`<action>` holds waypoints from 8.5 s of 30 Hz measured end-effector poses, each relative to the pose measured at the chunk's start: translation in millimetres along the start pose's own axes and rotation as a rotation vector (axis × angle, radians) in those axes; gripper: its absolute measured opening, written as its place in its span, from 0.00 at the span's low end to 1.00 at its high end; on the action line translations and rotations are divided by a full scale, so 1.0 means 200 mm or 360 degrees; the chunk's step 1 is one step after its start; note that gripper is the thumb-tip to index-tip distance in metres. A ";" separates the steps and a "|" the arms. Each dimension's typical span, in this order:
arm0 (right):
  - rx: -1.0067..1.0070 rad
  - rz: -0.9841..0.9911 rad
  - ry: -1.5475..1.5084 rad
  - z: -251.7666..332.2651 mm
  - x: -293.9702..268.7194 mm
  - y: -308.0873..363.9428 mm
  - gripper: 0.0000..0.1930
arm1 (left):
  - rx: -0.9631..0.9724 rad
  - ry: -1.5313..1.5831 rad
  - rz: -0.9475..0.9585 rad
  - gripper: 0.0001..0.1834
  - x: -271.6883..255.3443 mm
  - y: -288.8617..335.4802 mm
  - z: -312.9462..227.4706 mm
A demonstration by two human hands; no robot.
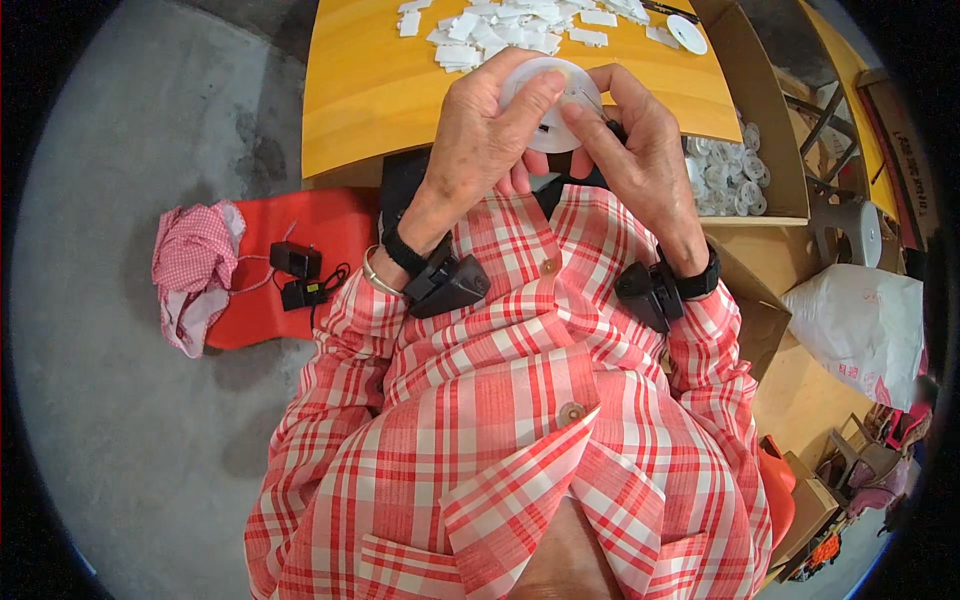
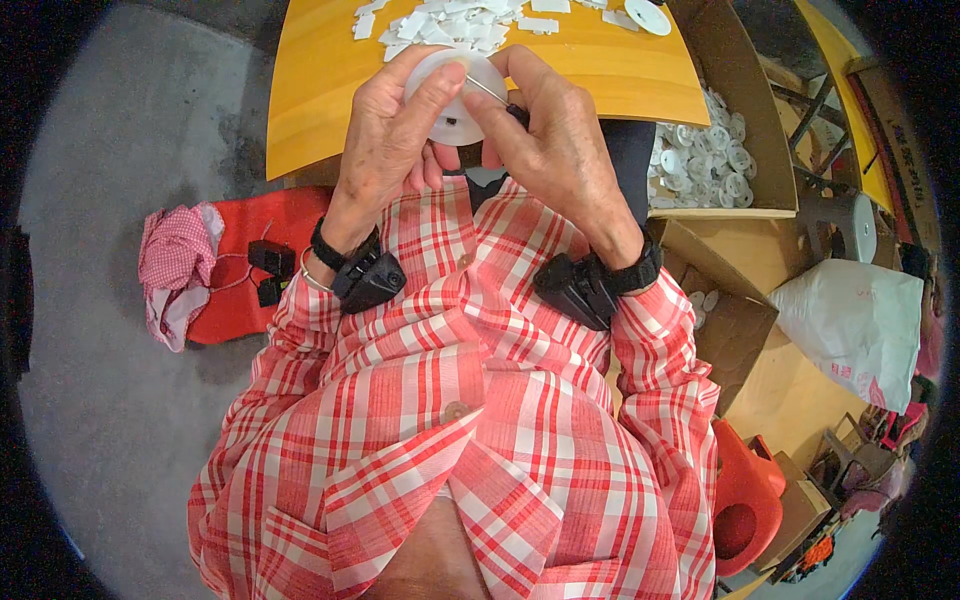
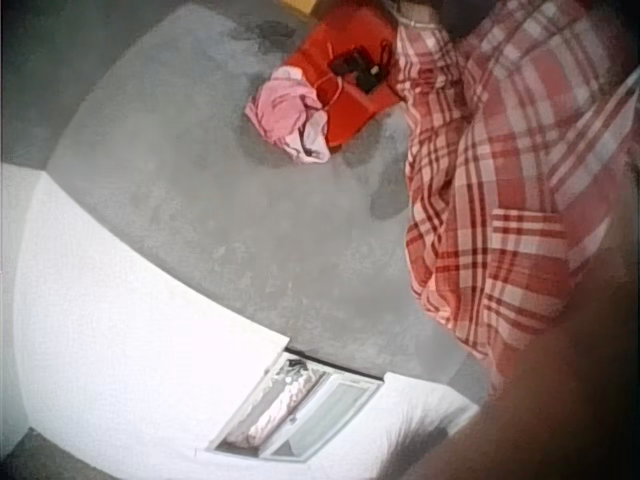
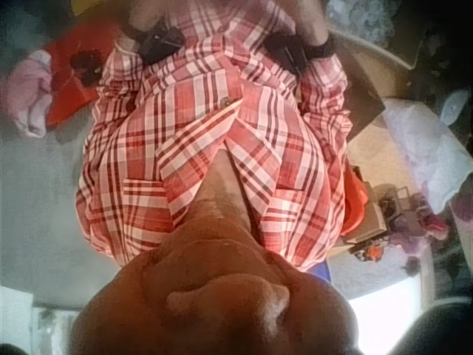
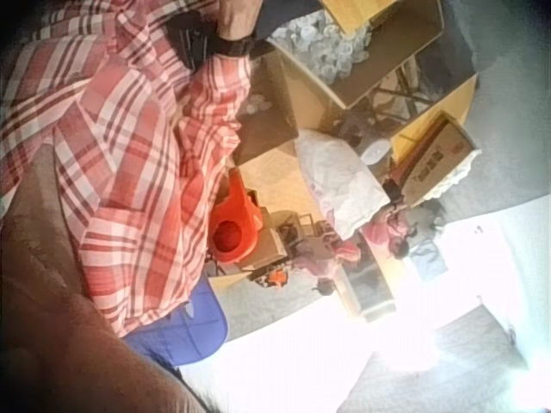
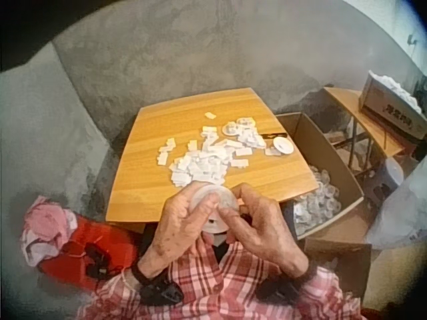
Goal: Assembling small white plastic circular components at a table.
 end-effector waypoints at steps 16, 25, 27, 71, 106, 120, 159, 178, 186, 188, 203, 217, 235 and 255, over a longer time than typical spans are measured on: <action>0.0124 -0.0054 -0.0285 -0.07 -0.21 0.00 0.12 | -0.0122 0.0083 0.0377 0.24 0.19 -0.09 -0.06; 0.0236 -0.0222 -0.0116 -0.01 -0.54 0.09 0.11 | -0.0327 -0.0007 0.0872 0.28 0.38 -0.20 -0.14; 0.0294 -0.0335 -0.0106 0.03 -0.69 0.14 0.12 | -0.0256 -0.0091 0.0783 0.28 0.34 -0.27 -0.19; 0.2070 -0.1986 -0.0416 -1.71 -1.17 1.84 0.16 | 0.0620 -0.1402 -0.0113 0.33 0.16 -1.46 -0.24; -0.0062 -0.0125 0.0010 -0.03 0.19 -0.28 0.19 | -0.0105 0.1053 0.0300 0.26 -0.33 -0.21 0.12; 0.0031 -0.0112 -0.0074 -0.06 0.09 -0.21 0.15 | 0.0117 0.0228 0.0304 0.23 -0.19 -0.18 0.03; 0.0252 -0.0052 -0.0180 -0.18 0.00 -0.13 0.16 | 0.0078 0.0237 0.0102 0.28 -0.15 -0.19 0.14; 0.0073 -0.0179 -0.0222 -0.24 -0.06 -0.14 0.14 | 0.0021 0.0060 0.0295 0.25 -0.03 -0.18 0.16; 0.0118 -0.0045 -0.0141 -0.25 -0.03 -0.14 0.14 | -0.0050 0.0128 0.0302 0.26 -0.03 -0.19 0.18; 0.0112 -0.0057 -0.0160 -0.25 -0.05 -0.14 0.13 | -0.0025 0.0011 0.0227 0.25 -0.02 -0.20 0.15; 0.0341 -0.0218 -0.0328 -0.13 -0.42 -0.16 0.13 | -0.0246 -0.0106 0.0471 0.26 0.29 -0.39 -0.10; 0.0597 -0.1346 -0.0697 -0.48 -1.63 0.50 0.15 | 0.0589 -0.1443 0.0255 0.23 0.55 -1.55 -0.28; 0.1851 -0.1963 -0.1263 -1.81 -1.76 1.76 0.11 | 0.0750 -0.2133 0.0466 0.20 1.14 -2.11 -0.18; 0.2170 -0.1513 -0.0593 -1.71 -0.97 1.85 0.14 | 0.0134 0.0710 0.0170 0.17 -0.05 -1.13 -0.45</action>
Point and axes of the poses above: each hand's wrist, its own y-axis away from the middle knuckle, its own x-axis out of the palm, z = x × y, the point moved 6 cm from there along -y, towards the middle knuckle, and after that the axes turned 4 degrees about -z, right-handed, at the moved point
